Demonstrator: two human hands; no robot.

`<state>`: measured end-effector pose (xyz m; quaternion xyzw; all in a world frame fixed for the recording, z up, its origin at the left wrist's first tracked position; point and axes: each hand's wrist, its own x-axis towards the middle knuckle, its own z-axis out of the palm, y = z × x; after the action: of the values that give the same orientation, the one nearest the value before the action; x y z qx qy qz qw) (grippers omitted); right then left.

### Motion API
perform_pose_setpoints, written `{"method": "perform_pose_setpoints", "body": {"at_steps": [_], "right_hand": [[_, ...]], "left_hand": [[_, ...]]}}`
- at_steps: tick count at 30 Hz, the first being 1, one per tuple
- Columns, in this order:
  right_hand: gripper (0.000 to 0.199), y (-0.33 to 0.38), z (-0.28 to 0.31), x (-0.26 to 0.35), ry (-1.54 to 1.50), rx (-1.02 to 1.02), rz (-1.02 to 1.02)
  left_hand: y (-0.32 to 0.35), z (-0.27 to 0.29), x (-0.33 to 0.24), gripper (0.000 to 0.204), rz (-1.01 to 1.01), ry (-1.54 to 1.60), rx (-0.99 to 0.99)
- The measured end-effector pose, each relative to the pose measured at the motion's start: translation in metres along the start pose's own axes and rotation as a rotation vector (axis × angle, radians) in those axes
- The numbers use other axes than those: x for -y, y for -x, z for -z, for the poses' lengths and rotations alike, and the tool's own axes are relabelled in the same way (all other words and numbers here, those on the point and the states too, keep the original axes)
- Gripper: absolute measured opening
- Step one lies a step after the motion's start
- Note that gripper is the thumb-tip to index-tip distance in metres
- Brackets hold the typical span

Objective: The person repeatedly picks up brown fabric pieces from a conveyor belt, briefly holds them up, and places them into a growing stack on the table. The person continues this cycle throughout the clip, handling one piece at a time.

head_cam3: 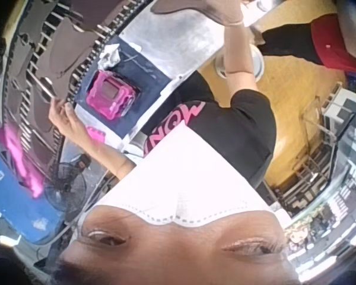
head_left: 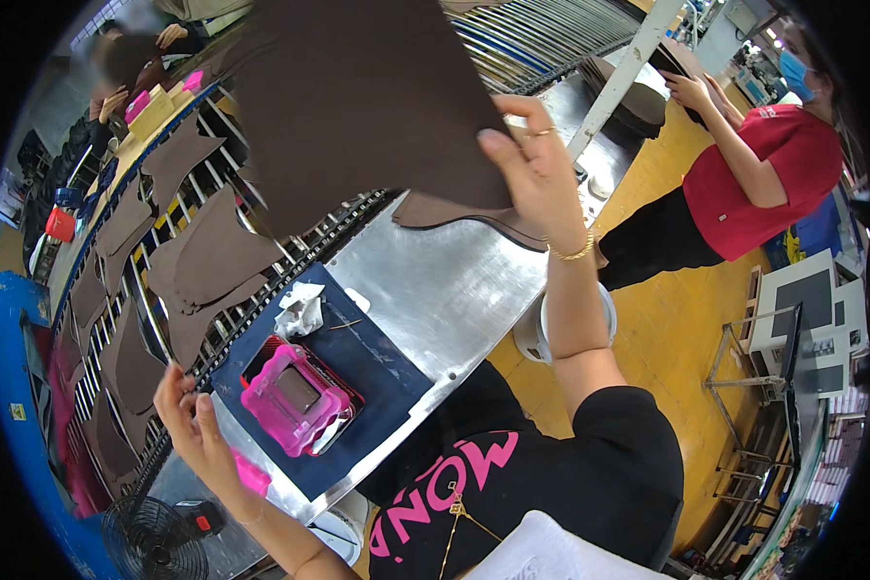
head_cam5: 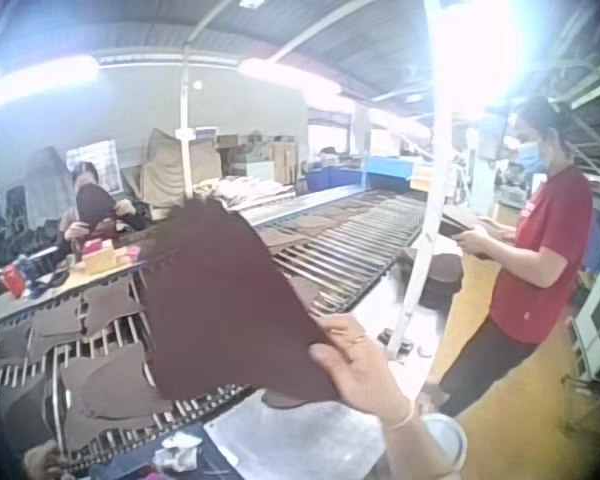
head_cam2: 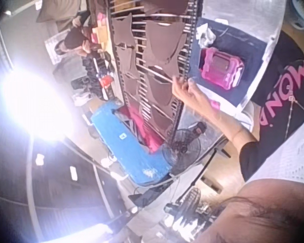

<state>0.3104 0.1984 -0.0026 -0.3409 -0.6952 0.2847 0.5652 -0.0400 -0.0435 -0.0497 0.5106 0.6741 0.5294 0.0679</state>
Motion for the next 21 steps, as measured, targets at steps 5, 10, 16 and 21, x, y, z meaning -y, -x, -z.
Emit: {"method": "perform_pose_setpoints", "body": {"at_steps": [5,10,16,21], "right_hand": [[0.030,0.011,-0.059,0.043,-0.201,0.337,0.205],[0.026,0.026,-0.090,0.058,-0.498,0.536,-0.183],[0.027,0.029,-0.088,0.057,-0.363,0.551,-0.084],[0.029,0.029,-0.090,0.054,-0.343,0.508,-0.042]], "left_hand": [[-0.013,-0.002,-0.003,0.063,0.051,0.592,-0.045],[0.001,0.029,-0.023,0.034,0.279,0.498,-0.096],[0.007,0.030,-0.017,0.033,0.277,0.459,-0.111],[0.008,0.021,-0.025,0.034,0.237,0.470,-0.141]]}}
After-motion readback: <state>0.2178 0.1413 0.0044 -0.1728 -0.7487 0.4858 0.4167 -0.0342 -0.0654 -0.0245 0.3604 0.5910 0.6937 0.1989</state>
